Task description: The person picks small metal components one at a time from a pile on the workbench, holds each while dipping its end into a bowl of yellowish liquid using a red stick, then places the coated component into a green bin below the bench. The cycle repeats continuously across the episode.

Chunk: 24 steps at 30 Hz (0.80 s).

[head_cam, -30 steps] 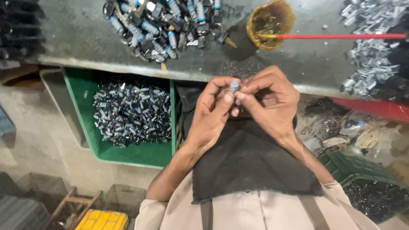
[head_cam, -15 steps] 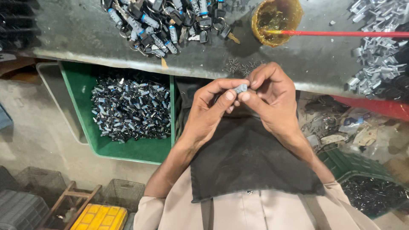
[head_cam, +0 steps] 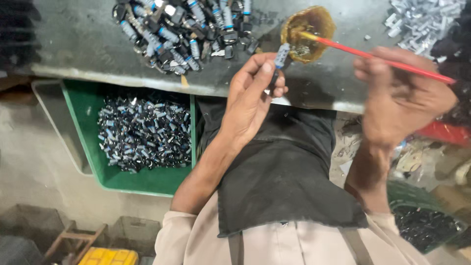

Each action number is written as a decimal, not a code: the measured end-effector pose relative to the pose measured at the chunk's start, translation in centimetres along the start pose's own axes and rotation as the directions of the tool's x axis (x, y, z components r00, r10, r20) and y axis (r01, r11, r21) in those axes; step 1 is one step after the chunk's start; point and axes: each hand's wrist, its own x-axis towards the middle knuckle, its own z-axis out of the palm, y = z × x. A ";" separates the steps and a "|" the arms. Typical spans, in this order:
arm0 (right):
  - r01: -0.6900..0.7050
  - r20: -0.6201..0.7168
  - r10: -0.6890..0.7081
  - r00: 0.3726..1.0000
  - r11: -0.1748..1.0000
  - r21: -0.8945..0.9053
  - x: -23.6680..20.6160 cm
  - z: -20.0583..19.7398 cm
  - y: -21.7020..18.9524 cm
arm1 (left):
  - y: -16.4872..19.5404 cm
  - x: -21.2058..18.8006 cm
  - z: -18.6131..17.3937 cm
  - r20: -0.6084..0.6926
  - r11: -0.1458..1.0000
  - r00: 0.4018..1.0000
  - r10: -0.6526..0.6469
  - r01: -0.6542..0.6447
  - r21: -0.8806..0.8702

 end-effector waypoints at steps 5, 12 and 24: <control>-0.196 -0.130 0.247 0.960 0.928 0.317 -0.6 -0.9 0.6 | -0.1 0.0 -0.1 0.009 0.996 0.999 -0.035 0.035 -0.081; -0.061 -0.103 0.058 0.993 0.998 -0.022 -0.7 0.5 -0.7 | -0.4 -0.7 -0.3 0.052 0.996 0.998 -0.039 0.043 -0.082; 0.199 0.569 0.086 0.818 0.885 -0.420 -2.7 6.2 -1.5 | 13.6 -12.8 -7.4 -0.481 -0.887 0.877 -0.008 0.216 0.408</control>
